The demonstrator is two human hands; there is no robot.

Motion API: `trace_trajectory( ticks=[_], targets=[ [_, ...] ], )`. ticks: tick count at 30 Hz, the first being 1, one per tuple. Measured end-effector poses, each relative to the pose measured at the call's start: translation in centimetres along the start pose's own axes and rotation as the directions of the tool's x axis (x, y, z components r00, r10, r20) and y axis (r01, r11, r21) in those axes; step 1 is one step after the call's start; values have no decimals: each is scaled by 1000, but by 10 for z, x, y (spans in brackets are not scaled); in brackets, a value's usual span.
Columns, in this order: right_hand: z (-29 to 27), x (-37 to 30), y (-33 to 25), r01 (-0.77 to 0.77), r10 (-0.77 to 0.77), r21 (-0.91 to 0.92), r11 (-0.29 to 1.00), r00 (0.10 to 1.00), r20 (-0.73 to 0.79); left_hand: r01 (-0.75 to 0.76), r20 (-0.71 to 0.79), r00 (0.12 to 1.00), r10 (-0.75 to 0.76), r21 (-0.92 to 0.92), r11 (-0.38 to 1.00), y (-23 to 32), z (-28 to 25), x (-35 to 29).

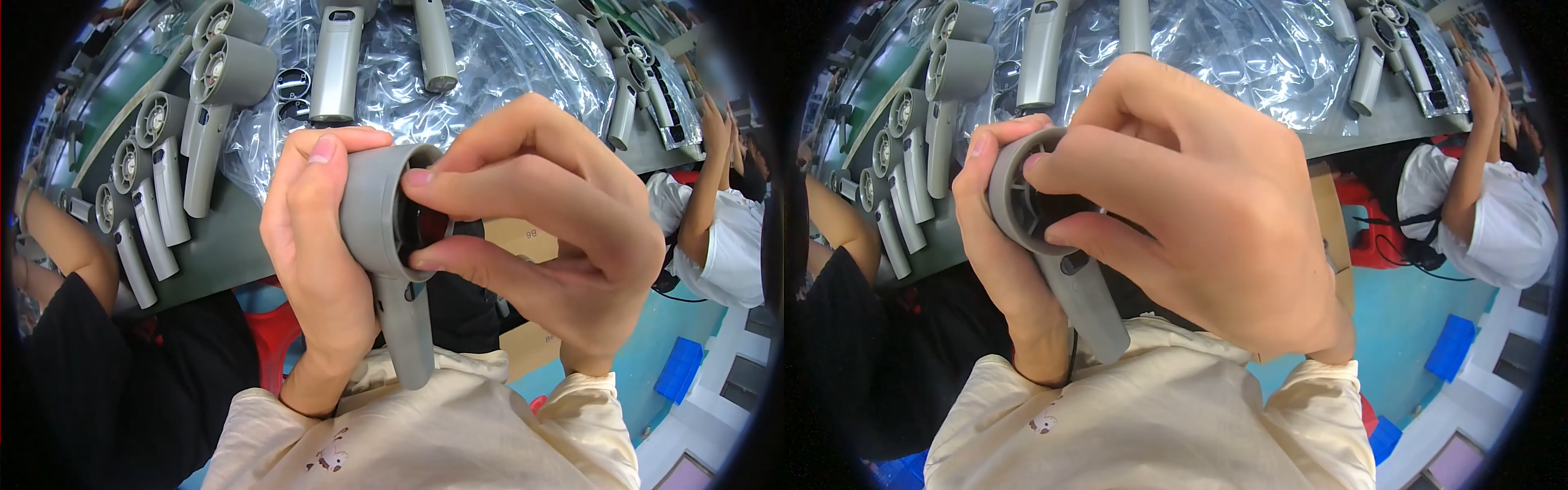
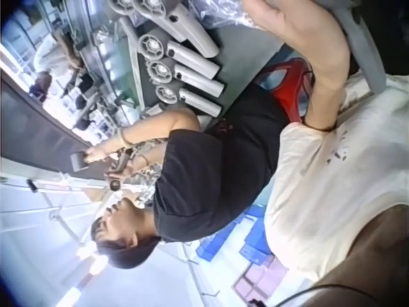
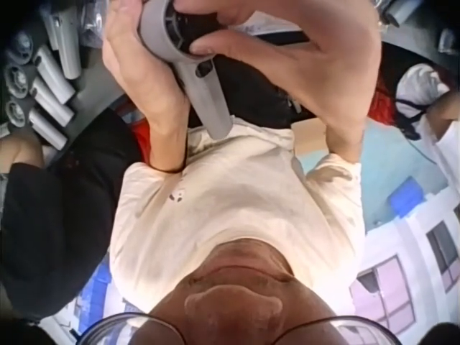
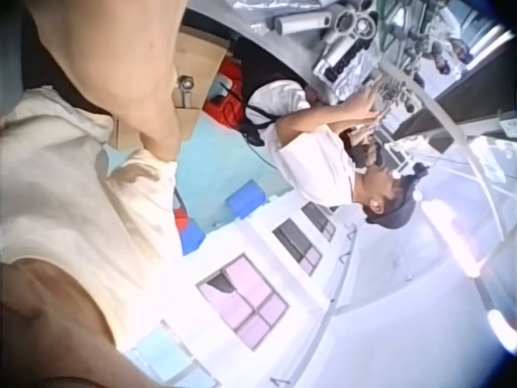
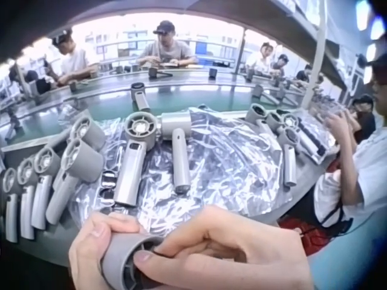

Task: The person assembles black internal components into grey handheld device plastic housings by hand, then secures them with black caps.

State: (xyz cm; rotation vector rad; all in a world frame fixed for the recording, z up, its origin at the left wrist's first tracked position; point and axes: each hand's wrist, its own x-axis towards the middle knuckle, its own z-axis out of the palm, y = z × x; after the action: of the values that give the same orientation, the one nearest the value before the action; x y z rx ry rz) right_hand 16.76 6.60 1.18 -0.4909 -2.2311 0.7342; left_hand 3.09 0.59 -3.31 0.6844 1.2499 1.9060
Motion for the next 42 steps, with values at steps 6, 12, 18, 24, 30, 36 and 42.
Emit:
trace_trajectory(
  ticks=[6, 12, 18, 24, 30, 36, 42],
  targets=[
    [3, -1, -3, -14, 15, 22, 1000, 998, -54, 3, -20, 1000, -3, -21, 1000, -1, 2, 1],
    [5, -1, 1, -3, 5, 50, 999, 999, -45, -20, -8, 1000, 20, 34, 999, 0, 2, 4],
    [6, -3, -4, 120, -116, 5, 993, 968, -221, 16, -41, 999, -17, -29, 999, 12, 4, 3],
    [10, -19, 21, 42, 152, 706, 707, 966, -210, 100, -96, 988, -123, -218, 971, 18, 1, 2],
    [11, -21, 23, 49, 147, 742, 668, 969, -196, 170, -12, 984, -177, -225, 959, 22, 0, -2],
    [13, -20, 17, 6, 211, 765, 643, 960, -185, 94, -26, 994, -104, -252, 963, 21, 8, -4],
    [13, -21, 20, 21, 171, 758, 652, 970, -174, 59, 75, 996, -37, -307, 950, 20, 5, -4]
  ],
)
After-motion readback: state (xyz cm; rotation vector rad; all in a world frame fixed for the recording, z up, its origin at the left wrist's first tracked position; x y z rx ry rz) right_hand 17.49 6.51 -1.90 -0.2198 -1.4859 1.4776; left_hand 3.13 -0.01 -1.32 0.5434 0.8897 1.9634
